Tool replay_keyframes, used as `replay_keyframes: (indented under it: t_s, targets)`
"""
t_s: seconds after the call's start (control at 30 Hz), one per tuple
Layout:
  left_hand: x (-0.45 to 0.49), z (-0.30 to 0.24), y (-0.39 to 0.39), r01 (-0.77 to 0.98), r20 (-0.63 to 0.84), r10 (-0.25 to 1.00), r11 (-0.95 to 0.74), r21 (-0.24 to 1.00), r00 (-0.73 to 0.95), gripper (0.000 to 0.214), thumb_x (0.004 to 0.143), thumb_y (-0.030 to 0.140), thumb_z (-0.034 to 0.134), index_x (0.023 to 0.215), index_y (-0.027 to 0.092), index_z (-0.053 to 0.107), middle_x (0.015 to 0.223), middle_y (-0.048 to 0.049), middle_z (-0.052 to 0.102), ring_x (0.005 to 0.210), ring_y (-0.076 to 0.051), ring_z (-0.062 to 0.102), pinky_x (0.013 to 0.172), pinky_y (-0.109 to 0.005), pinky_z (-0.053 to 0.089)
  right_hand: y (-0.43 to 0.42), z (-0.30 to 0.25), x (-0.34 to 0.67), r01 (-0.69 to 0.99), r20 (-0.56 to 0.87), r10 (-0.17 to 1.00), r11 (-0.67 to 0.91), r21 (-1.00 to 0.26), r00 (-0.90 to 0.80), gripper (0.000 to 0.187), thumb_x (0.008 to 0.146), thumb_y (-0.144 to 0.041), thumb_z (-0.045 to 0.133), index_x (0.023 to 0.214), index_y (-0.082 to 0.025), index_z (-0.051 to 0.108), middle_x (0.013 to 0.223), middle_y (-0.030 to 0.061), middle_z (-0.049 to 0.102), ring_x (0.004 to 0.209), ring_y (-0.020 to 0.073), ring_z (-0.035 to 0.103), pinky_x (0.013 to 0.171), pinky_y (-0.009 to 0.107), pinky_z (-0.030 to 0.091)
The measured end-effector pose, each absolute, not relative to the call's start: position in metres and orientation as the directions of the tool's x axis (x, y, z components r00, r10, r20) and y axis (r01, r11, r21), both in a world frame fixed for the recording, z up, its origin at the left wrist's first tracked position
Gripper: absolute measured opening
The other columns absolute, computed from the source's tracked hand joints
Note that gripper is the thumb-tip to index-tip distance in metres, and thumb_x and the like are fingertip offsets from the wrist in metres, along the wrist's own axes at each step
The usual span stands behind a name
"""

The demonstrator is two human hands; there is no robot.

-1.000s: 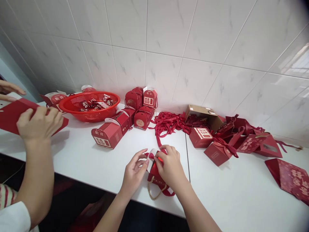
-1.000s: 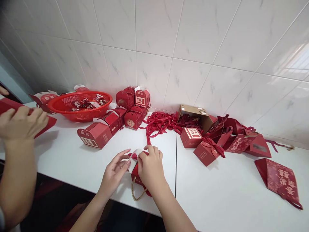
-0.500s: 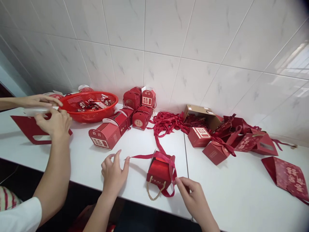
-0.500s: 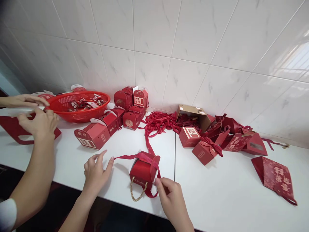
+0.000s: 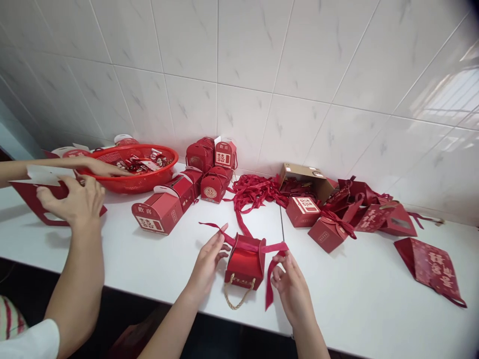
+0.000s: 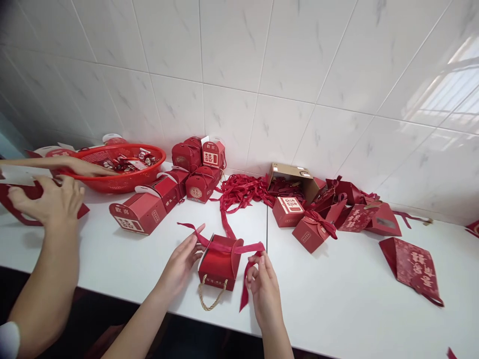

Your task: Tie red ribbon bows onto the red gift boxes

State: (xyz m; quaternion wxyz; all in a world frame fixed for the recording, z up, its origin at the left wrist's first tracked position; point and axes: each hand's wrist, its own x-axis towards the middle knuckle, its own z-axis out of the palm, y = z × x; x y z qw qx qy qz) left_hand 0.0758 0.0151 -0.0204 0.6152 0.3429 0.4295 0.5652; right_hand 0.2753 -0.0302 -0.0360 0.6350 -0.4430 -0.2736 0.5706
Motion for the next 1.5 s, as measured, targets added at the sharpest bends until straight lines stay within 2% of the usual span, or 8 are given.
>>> replay_keyframes:
  t_s: [0.17, 0.33, 0.53, 0.63, 0.77, 0.93, 1.13, 1.5]
  targets:
    - [0.082, -0.009, 0.018, -0.706, -0.232, 0.973, 0.16, 0.69, -0.006, 0.019, 0.079, 0.031, 0.073, 0.092, 0.017, 0.074, 0.087, -0.0025, 0.071, 0.079, -0.013, 0.066, 0.071, -0.022, 0.052, -0.02, -0.031, 0.289, -0.648, -0.126, 0.949, 0.098, -0.755, 0.29, 0.029, 0.084, -0.05, 0.064, 0.104, -0.03, 0.064, 0.092, -0.0003, 0.059, 0.068, 0.0113, 0.058, 0.059, 0.025, 0.051]
    - [0.07, -0.02, 0.017, -0.795, -0.4, 0.914, 0.187, 0.577, -0.075, 0.01, 0.088, 0.021, 0.061, 0.091, 0.02, 0.07, 0.087, -0.0024, 0.073, 0.076, -0.014, 0.07, 0.069, -0.025, 0.056, -0.01, -0.036, 0.304, -0.591, -0.096, 0.915, 0.17, -0.789, 0.391, 0.024, 0.08, -0.044, 0.07, 0.096, -0.026, 0.07, 0.07, -0.004, 0.052, 0.057, 0.01, 0.052, 0.05, 0.023, 0.049]
    - [0.056, -0.018, 0.02, -0.817, -0.434, 0.881, 0.102, 0.567, -0.191, 0.016, 0.091, 0.018, 0.055, 0.087, 0.018, 0.07, 0.08, -0.0028, 0.072, 0.069, -0.012, 0.069, 0.064, -0.023, 0.055, -0.01, -0.038, 0.297, -0.537, -0.119, 0.879, 0.17, -0.826, 0.462, 0.027, 0.076, -0.037, 0.077, 0.096, -0.021, 0.072, 0.072, -0.0031, 0.059, 0.058, 0.0088, 0.055, 0.057, 0.023, 0.054]
    - [0.052, 0.0, 0.024, -0.794, -0.337, 0.896, -0.029, 0.607, -0.291, 0.008, 0.086, 0.02, 0.064, 0.089, 0.02, 0.071, 0.08, 0.0007, 0.072, 0.069, -0.009, 0.067, 0.065, -0.02, 0.053, -0.008, -0.027, 0.297, -0.437, -0.05, 0.819, 0.252, -0.864, 0.572, 0.029, 0.075, -0.04, 0.077, 0.094, -0.019, 0.073, 0.085, 0.0014, 0.067, 0.068, 0.0108, 0.061, 0.062, 0.023, 0.055]
    - [0.054, 0.034, 0.03, -0.613, 0.021, 0.901, -0.311, 0.727, -0.433, 0.012, 0.07, 0.025, 0.08, 0.079, 0.019, 0.073, 0.078, 0.0019, 0.073, 0.073, -0.012, 0.067, 0.074, -0.024, 0.054, -0.001, 0.002, 0.302, -0.155, 0.174, 0.708, 0.375, -0.914, 0.685, 0.033, 0.079, -0.042, 0.072, 0.1, -0.017, 0.071, 0.089, 0.0041, 0.07, 0.079, 0.0152, 0.064, 0.073, 0.03, 0.055]
    - [0.077, 0.073, 0.03, -0.305, 0.344, 0.903, -0.414, 0.858, -0.259, 0.019, 0.068, 0.028, 0.082, 0.082, 0.017, 0.076, 0.074, -0.0014, 0.075, 0.072, -0.015, 0.069, 0.079, -0.029, 0.055, 0.009, 0.048, 0.297, 0.055, 0.445, 0.684, 0.511, -0.858, 0.578, 0.028, 0.082, -0.04, 0.07, 0.095, -0.016, 0.073, 0.082, 0.0055, 0.072, 0.08, 0.019, 0.066, 0.078, 0.035, 0.053]
    - [0.102, 0.095, 0.028, -0.184, 0.422, 0.898, -0.439, 0.879, -0.123, 0.015, 0.074, 0.03, 0.077, 0.077, 0.016, 0.075, 0.076, -0.0052, 0.077, 0.078, -0.021, 0.073, 0.079, -0.031, 0.056, 0.013, 0.085, 0.279, 0.021, 0.553, 0.728, 0.598, -0.801, 0.406, 0.02, 0.085, -0.037, 0.067, 0.087, -0.017, 0.071, 0.071, 0.0036, 0.071, 0.066, 0.0174, 0.066, 0.062, 0.032, 0.054]
    - [0.111, 0.107, 0.03, -0.394, 0.42, 0.907, -0.384, 0.835, 0.006, 0.027, 0.08, 0.042, 0.072, 0.088, 0.017, 0.073, 0.071, -0.0036, 0.076, 0.077, -0.02, 0.073, 0.082, -0.034, 0.054, 0.012, 0.097, 0.269, -0.167, 0.51, 0.807, 0.57, -0.804, 0.299, 0.017, 0.086, -0.035, 0.066, 0.089, -0.019, 0.066, 0.072, 0.0012, 0.07, 0.067, 0.016, 0.067, 0.067, 0.031, 0.055]
